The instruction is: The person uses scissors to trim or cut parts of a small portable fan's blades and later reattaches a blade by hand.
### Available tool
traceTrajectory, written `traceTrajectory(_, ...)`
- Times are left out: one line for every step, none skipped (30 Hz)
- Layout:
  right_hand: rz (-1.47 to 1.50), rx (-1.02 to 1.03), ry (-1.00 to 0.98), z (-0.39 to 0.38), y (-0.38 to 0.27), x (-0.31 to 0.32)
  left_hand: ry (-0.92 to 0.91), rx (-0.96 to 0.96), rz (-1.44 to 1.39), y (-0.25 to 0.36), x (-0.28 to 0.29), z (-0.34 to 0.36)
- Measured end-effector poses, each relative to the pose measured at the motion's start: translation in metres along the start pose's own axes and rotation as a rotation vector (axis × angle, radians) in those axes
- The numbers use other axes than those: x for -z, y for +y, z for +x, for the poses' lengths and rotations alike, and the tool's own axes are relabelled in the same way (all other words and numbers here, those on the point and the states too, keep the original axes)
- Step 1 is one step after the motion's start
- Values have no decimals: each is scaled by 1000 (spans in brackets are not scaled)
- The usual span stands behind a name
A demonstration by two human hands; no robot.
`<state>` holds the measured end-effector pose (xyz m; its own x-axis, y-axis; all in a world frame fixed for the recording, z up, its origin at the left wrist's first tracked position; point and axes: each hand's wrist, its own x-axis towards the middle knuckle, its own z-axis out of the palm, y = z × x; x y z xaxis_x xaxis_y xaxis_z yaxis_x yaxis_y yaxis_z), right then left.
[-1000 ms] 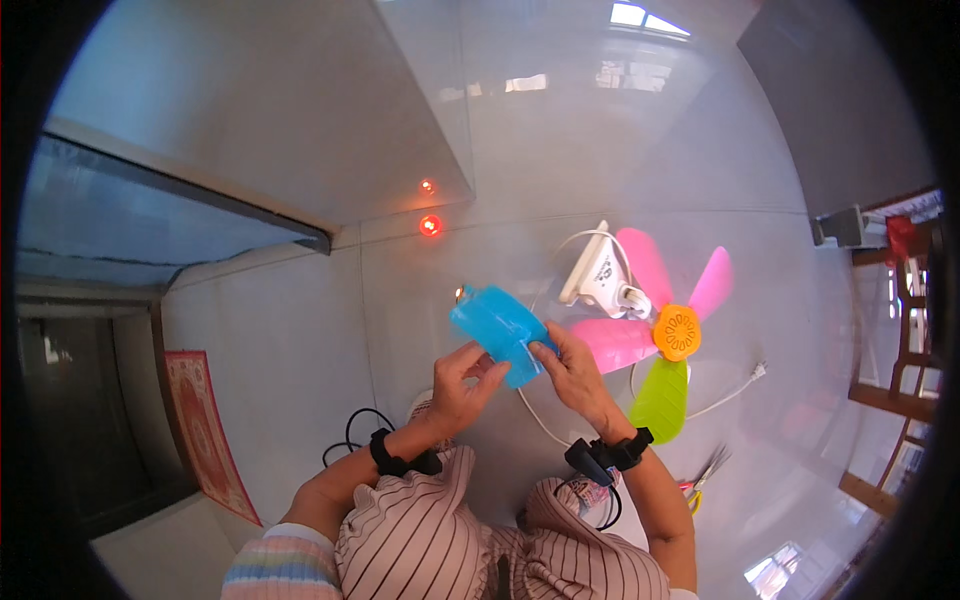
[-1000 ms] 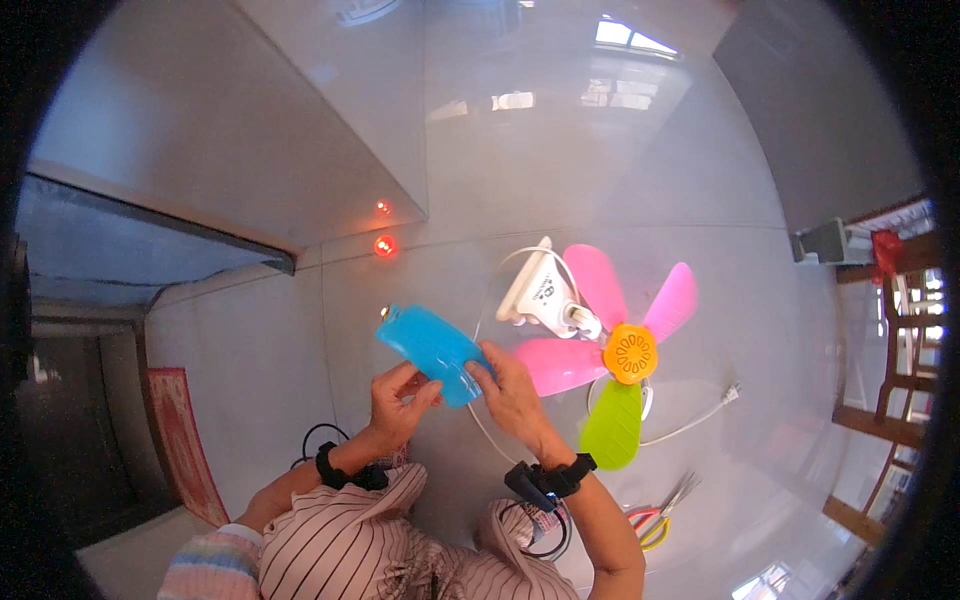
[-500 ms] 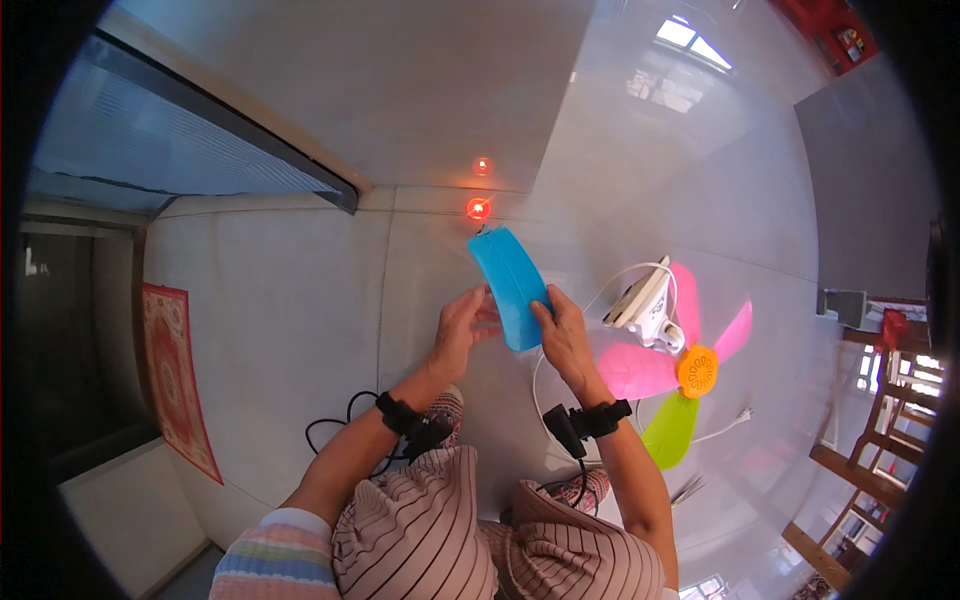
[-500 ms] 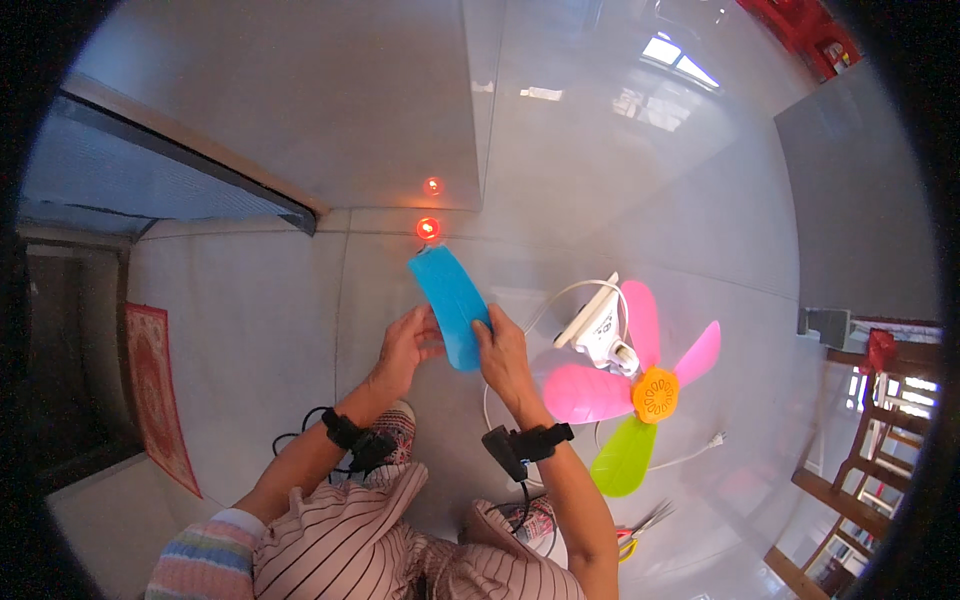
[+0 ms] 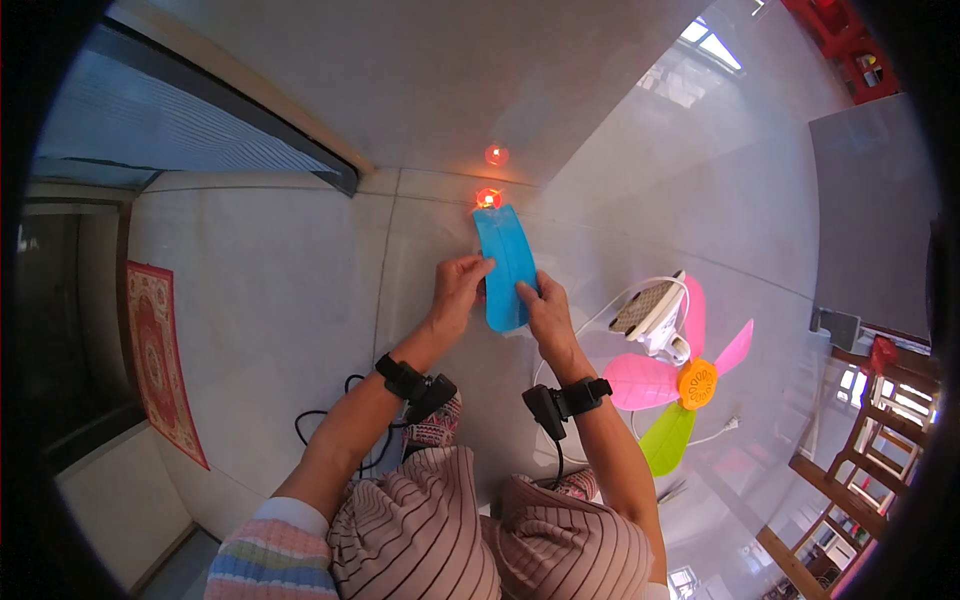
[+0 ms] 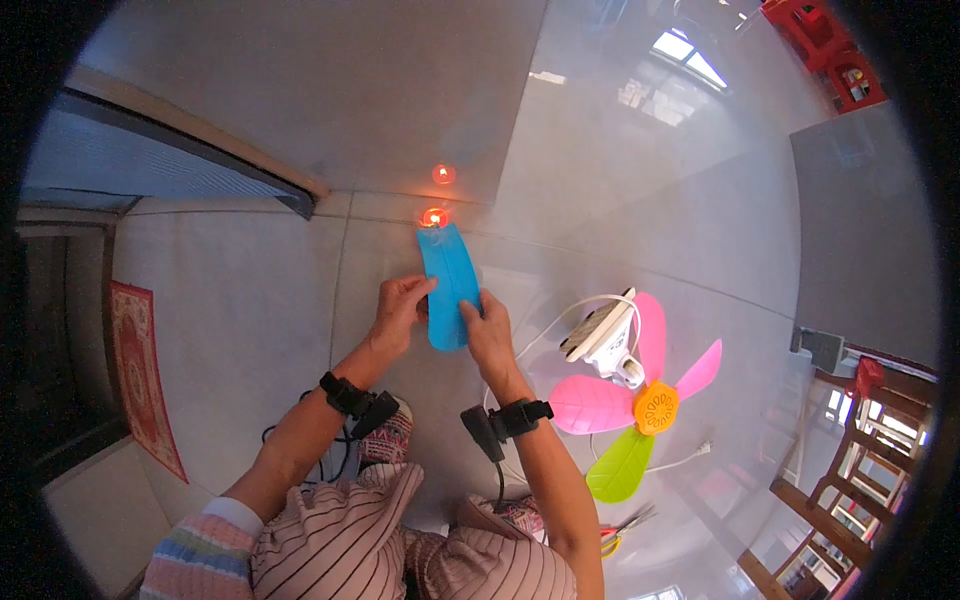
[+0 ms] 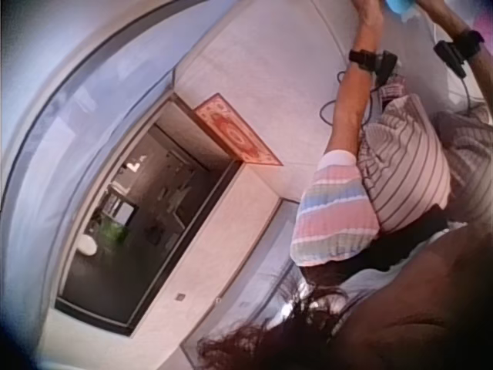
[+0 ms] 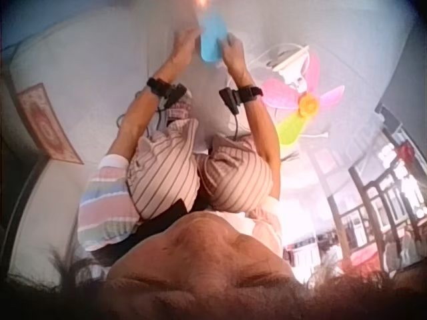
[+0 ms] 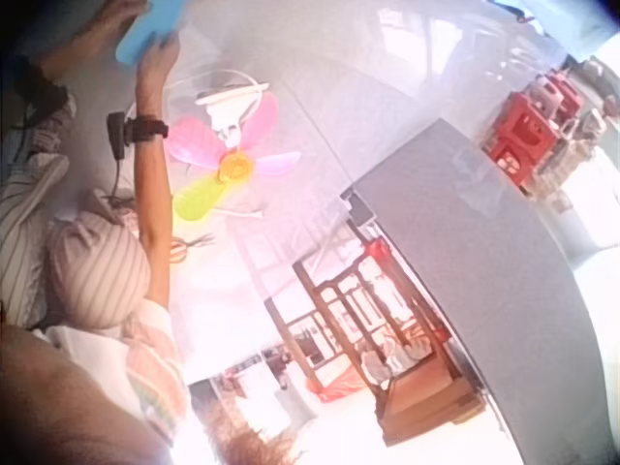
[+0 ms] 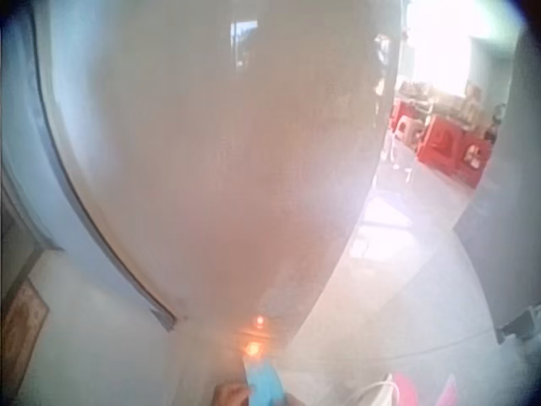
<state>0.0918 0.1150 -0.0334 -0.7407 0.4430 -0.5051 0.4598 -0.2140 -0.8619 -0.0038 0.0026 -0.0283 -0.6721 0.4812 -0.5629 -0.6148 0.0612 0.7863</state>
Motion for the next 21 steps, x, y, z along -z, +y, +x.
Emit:
traceTrajectory(47, 20, 32, 2, 0, -2, 12, -14, 17, 1, 1, 2)
traceTrajectory(48, 19, 33, 3, -1, -2, 12, -13, 18, 1, 1, 3)
traceTrajectory(28, -17, 6, 4, -2, -1, 25, -6, 20, 2, 1, 4)
traceTrajectory(10, -54, -21, 5, -2, -1, 40, 1, 23, 2, 2, 4)
traceTrajectory(12, -55, -21, 5, -3, -2, 41, 2, 25, 1, 3, 5)
traceTrajectory(5, -63, -23, 5, -4, -2, 39, -15, 27, 0, 4, 5)
traceTrajectory(-3, -71, -23, 4, -5, -2, 35, -32, 27, 0, 4, 5)
traceTrajectory(-2, -71, -22, 4, -4, -2, 35, -32, 28, 1, 4, 4)
traceTrajectory(-7, -55, -25, 5, -3, -1, 23, -35, 34, 2, 3, 4)
traceTrajectory(-12, -40, -28, 4, -4, -2, 11, -38, 40, 3, 3, 3)
traceTrajectory(-12, -40, -28, 4, -5, -2, 11, -37, 40, 3, 4, 4)
traceTrajectory(-24, -50, -28, 4, -6, -1, 22, -43, 55, 2, 4, 5)
traceTrajectory(-37, -59, -26, 4, -8, -1, 32, -48, 69, 3, 4, 5)
traceTrajectory(-37, -60, -25, 4, -8, -2, 31, -48, 70, 3, 3, 5)
traceTrajectory(-16, -56, -14, 5, -7, -3, 45, -41, 64, 4, 2, 5)
traceTrajectory(5, -51, -3, 5, -6, -4, 60, -36, 59, 5, 1, 5)
traceTrajectory(5, -50, -3, 6, -6, -4, 60, -36, 60, 6, 1, 5)
traceTrajectory(6, -54, -2, 6, -5, -4, 52, -33, 44, 6, 1, 5)
traceTrajectory(5, -59, -1, 6, -5, -4, 45, -29, 27, 7, 1, 5)
traceTrajectory(5, -59, -1, 6, -6, -3, 45, -29, 26, 7, 1, 5)
traceTrajectory(-8, -67, -4, 6, -6, -2, 35, -35, 30, 7, 1, 4)
